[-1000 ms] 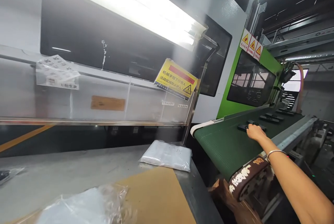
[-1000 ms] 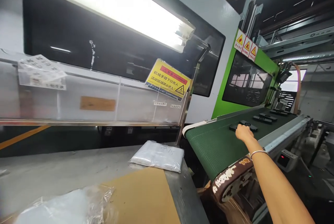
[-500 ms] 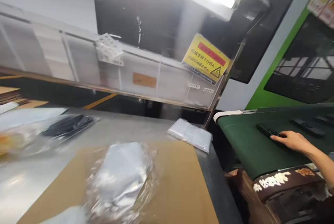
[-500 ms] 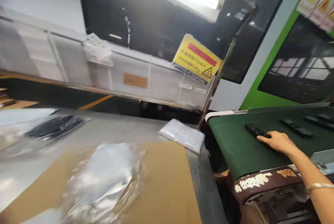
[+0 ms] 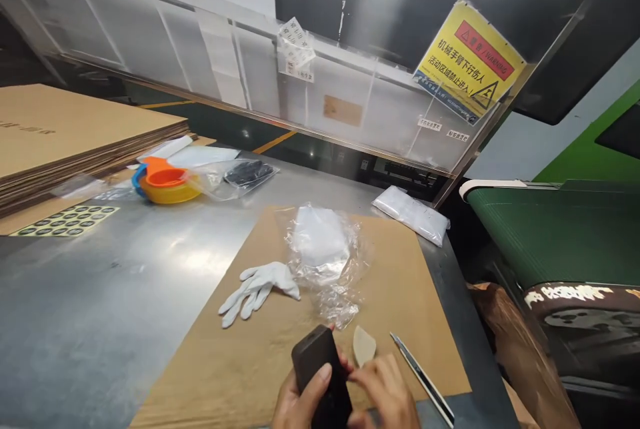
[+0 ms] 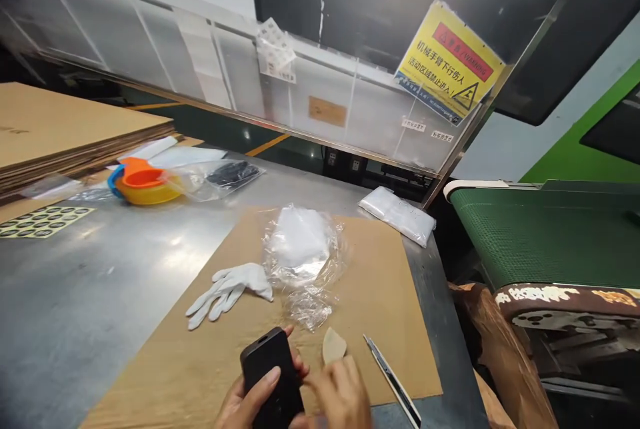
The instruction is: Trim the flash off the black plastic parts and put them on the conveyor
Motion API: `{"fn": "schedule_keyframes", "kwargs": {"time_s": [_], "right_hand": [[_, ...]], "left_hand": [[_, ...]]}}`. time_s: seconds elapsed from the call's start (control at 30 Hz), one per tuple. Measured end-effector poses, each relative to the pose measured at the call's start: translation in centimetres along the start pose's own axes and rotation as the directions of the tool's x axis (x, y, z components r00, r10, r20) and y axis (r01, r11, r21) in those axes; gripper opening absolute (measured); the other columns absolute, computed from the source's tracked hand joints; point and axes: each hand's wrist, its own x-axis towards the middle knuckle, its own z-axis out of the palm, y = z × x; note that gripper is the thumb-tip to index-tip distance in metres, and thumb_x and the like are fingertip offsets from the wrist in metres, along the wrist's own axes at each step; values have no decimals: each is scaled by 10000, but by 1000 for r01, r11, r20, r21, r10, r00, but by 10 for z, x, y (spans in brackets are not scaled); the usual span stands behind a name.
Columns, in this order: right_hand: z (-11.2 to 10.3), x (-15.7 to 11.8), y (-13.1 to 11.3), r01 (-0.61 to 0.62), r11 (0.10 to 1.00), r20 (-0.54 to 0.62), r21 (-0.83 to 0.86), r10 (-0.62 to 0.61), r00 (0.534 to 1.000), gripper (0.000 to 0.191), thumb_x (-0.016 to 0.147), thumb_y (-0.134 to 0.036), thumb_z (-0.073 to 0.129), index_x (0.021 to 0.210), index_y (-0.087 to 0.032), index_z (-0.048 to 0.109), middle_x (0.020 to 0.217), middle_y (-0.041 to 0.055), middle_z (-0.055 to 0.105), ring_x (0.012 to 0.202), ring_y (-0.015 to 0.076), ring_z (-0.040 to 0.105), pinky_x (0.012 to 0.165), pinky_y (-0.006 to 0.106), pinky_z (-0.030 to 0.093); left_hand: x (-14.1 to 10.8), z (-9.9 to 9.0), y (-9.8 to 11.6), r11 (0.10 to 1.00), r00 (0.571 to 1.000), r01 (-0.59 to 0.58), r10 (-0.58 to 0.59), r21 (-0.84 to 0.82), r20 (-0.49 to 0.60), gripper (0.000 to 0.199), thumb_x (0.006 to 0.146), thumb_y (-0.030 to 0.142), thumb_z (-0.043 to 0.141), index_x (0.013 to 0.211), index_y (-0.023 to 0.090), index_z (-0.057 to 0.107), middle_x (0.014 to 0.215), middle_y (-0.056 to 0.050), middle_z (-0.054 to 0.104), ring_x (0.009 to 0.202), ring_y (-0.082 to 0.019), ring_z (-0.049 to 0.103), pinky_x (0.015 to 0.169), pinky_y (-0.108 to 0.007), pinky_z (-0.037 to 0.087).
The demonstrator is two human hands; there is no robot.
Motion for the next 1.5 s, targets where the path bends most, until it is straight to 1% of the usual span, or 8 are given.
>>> {"fn": "schedule_keyframes", "kwargs": {"time_s": [0.17,0.33,0.47,0.57,0.9,1.27,1.4,1.5], "right_hand": [[23,14,25,-198,975,25,-106,201,979,350,883,-327,437,1122,-126,595,988,177,618,889,307,567,731,472,490],[5,19,10,-179,983,108,46,174,979,270,855,-253,493,1074,-141,601,933,109,616,853,222,582,753,367,510],[-27,22,-44,117,922,-2,370,-125,992,419,840,-149,437,1258,-166,464,1025,98,539,929,186,541,759,303,507],[-33,25,-77,429,821,-148,376,-404,903,505,766,-99,434,1271,-81,436,970,124,485,880,211,476,702,346,503],[-35,18,-86,431,810,-79,398,-438,895,511,691,-52,468,1202,-66,460,926,116,464,817,195,422,642,337,495],[-33,10,-84,296,824,-106,482,-281,954,432,840,-168,472,1269,-122,498,925,114,532,824,190,509,661,335,500],[-9,-4,-77,-14,769,-24,639,38,999,389,899,-258,468,1284,-222,511,1046,95,563,926,185,579,753,300,512],[16,-24,-80,-175,703,8,689,234,972,366,900,-311,487,1256,-249,545,1062,75,585,951,179,604,779,259,506]], "left_hand": [[-18,-39,15,895,967,-245,197,373,161,358,706,366,685,1029,212,682,732,-46,662,719,-202,604,720,-291,472],[-27,-65,23,631,914,-402,236,664,329,317,742,212,622,1053,191,680,732,-76,683,694,-209,626,726,-308,481],[-27,-70,27,494,789,-612,326,617,521,340,715,123,567,1040,190,638,821,-79,684,723,-203,625,665,-285,474],[-30,-70,28,450,715,-695,345,561,609,157,745,125,499,818,185,625,682,-54,628,628,-175,574,579,-265,428],[-43,-78,29,455,713,-679,219,576,666,99,743,114,513,708,189,568,605,-45,553,555,-161,492,552,-275,356],[-51,-71,16,788,875,-338,62,514,480,76,641,120,559,588,166,587,542,12,434,517,-117,348,515,-262,296],[-52,-66,3,987,955,69,-108,148,275,457,517,68,544,934,201,675,737,2,626,669,-161,501,620,-258,393],[-49,-63,-2,946,965,243,-214,-214,151,614,530,78,521,1111,240,630,1039,-17,669,1001,-217,544,860,-300,398]]}}
